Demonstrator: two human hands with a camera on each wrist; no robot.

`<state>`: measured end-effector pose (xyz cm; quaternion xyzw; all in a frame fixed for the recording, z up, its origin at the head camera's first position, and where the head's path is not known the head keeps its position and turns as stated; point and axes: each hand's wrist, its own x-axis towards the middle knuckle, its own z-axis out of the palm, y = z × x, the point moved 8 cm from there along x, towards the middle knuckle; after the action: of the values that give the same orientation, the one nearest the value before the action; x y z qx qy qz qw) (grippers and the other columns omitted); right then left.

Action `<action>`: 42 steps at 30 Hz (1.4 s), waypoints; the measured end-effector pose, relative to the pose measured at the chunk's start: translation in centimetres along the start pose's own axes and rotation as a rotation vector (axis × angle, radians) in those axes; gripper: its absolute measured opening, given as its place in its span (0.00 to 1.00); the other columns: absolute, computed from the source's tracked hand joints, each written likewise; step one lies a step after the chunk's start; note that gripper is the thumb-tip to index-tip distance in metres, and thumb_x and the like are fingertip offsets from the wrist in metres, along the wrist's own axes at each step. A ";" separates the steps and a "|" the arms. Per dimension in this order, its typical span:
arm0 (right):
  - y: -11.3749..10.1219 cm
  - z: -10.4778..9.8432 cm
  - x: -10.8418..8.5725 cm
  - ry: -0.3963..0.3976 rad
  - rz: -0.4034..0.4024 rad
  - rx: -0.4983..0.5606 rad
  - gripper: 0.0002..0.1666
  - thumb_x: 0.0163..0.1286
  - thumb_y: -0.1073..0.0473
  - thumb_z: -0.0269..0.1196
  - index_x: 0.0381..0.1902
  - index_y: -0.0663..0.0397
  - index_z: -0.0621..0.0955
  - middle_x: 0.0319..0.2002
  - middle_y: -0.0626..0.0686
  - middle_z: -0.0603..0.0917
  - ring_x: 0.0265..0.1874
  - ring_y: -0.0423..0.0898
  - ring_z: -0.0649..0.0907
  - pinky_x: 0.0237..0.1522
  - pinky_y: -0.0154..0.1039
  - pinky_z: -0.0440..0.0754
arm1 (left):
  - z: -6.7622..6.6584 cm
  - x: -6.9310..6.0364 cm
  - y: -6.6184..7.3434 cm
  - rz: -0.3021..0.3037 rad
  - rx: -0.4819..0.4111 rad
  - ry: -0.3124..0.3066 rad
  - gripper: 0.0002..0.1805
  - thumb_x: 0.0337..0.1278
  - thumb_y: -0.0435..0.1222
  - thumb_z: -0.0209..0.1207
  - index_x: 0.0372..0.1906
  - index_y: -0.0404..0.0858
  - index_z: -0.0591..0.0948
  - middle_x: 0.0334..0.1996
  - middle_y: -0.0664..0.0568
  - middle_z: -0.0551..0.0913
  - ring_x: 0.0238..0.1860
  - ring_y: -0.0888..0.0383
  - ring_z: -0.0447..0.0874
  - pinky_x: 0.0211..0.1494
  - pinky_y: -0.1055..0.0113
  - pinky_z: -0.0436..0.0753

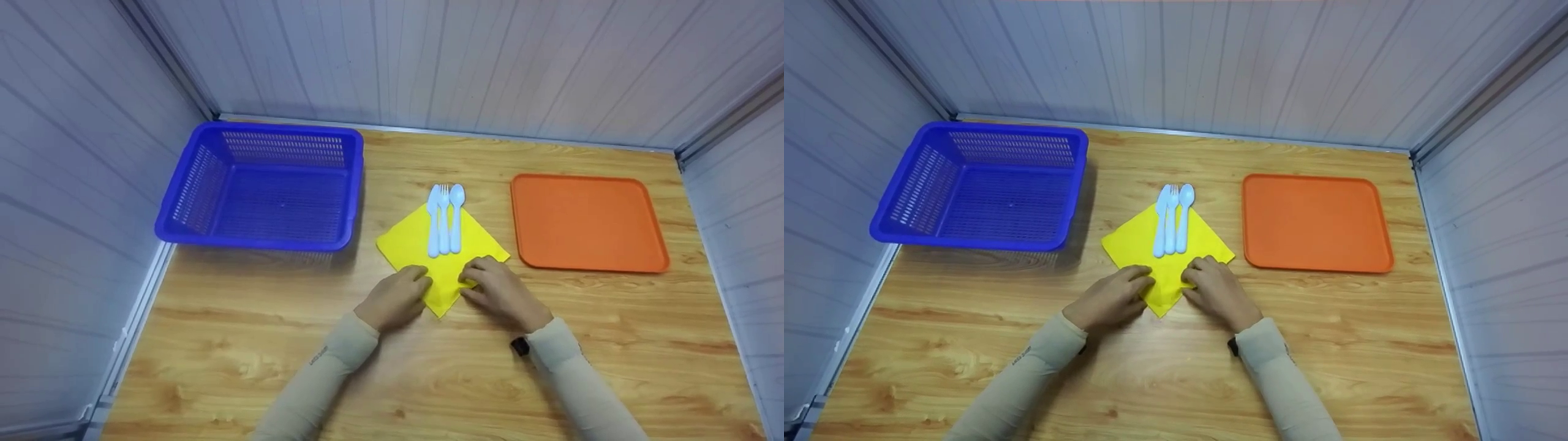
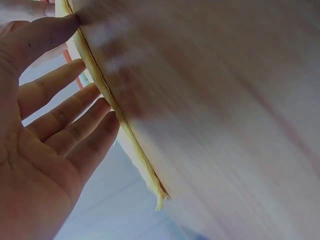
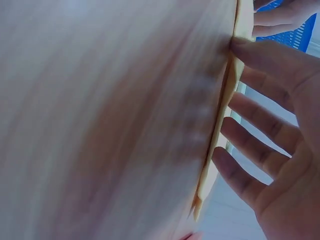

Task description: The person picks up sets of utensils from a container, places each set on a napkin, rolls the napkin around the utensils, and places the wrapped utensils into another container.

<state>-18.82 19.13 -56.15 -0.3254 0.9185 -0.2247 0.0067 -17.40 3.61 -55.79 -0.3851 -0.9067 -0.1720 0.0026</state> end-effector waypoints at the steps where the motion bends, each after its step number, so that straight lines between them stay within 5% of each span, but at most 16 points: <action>1: 0.1 0.0 0.1 0.006 0.003 0.008 0.10 0.64 0.56 0.72 0.40 0.52 0.86 0.43 0.49 0.82 0.43 0.48 0.80 0.46 0.44 0.80 | -0.1 0.0 0.0 -0.001 -0.003 0.007 0.10 0.60 0.30 0.59 0.45 0.34 0.83 0.53 0.41 0.81 0.56 0.47 0.79 0.59 0.58 0.79; 8: 1.1 -1.0 0.4 0.096 0.036 0.123 0.05 0.68 0.58 0.68 0.41 0.52 0.86 0.40 0.48 0.83 0.41 0.45 0.81 0.45 0.44 0.81 | -0.8 0.7 -1.6 -0.045 0.017 0.082 0.09 0.60 0.28 0.58 0.45 0.33 0.81 0.48 0.42 0.80 0.51 0.46 0.79 0.56 0.57 0.80; 12: 1.6 -1.5 0.3 0.120 0.054 0.183 0.06 0.69 0.59 0.67 0.42 0.54 0.85 0.41 0.49 0.84 0.42 0.46 0.82 0.47 0.46 0.81 | -1.5 1.5 -3.3 -0.091 0.060 0.126 0.04 0.59 0.26 0.57 0.36 0.35 0.81 0.38 0.45 0.82 0.40 0.49 0.82 0.45 0.60 0.83; 18: 2.4 -1.4 -0.1 0.049 0.083 0.229 0.13 0.69 0.52 0.68 0.46 0.52 0.85 0.43 0.48 0.84 0.43 0.44 0.81 0.47 0.44 0.81 | -2.2 2.5 -5.1 -0.153 0.052 0.097 0.09 0.64 0.28 0.55 0.28 0.37 0.80 0.24 0.49 0.80 0.24 0.51 0.80 0.27 0.59 0.81; 23: 3.1 -1.8 -0.1 0.025 0.056 0.213 0.22 0.63 0.54 0.73 0.51 0.57 0.83 0.47 0.52 0.84 0.47 0.49 0.81 0.51 0.48 0.80 | -2.9 3.4 -5.6 -0.176 0.005 0.096 0.10 0.66 0.29 0.53 0.29 0.37 0.82 0.22 0.49 0.80 0.23 0.52 0.78 0.27 0.58 0.81; 28: 4.1 -2.6 0.6 0.067 0.092 0.189 0.15 0.66 0.64 0.69 0.50 0.59 0.84 0.46 0.55 0.85 0.47 0.52 0.82 0.51 0.50 0.81 | -3.2 4.2 -6.4 -0.215 -0.043 0.083 0.08 0.66 0.31 0.55 0.33 0.37 0.84 0.25 0.49 0.83 0.25 0.52 0.81 0.30 0.57 0.82; 33: 5.8 -3.4 1.8 0.135 0.192 0.222 0.07 0.72 0.61 0.64 0.43 0.57 0.86 0.39 0.52 0.86 0.38 0.48 0.84 0.42 0.48 0.83 | -3.1 5.2 -7.6 -0.279 -0.060 0.075 0.10 0.69 0.35 0.56 0.29 0.38 0.81 0.21 0.50 0.79 0.22 0.54 0.75 0.27 0.57 0.81; 42: 8.3 -2.8 3.4 0.107 0.399 0.222 0.10 0.74 0.54 0.62 0.38 0.53 0.85 0.34 0.50 0.85 0.32 0.47 0.80 0.37 0.45 0.79 | -2.5 6.1 -8.9 -0.363 -0.032 0.084 0.08 0.64 0.33 0.58 0.29 0.35 0.80 0.21 0.49 0.77 0.21 0.54 0.73 0.25 0.57 0.80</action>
<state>-26.86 23.93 -56.63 -0.1225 0.9333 -0.3354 0.0379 -28.27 1.31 -55.33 -0.2076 -0.9576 -0.1998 0.0032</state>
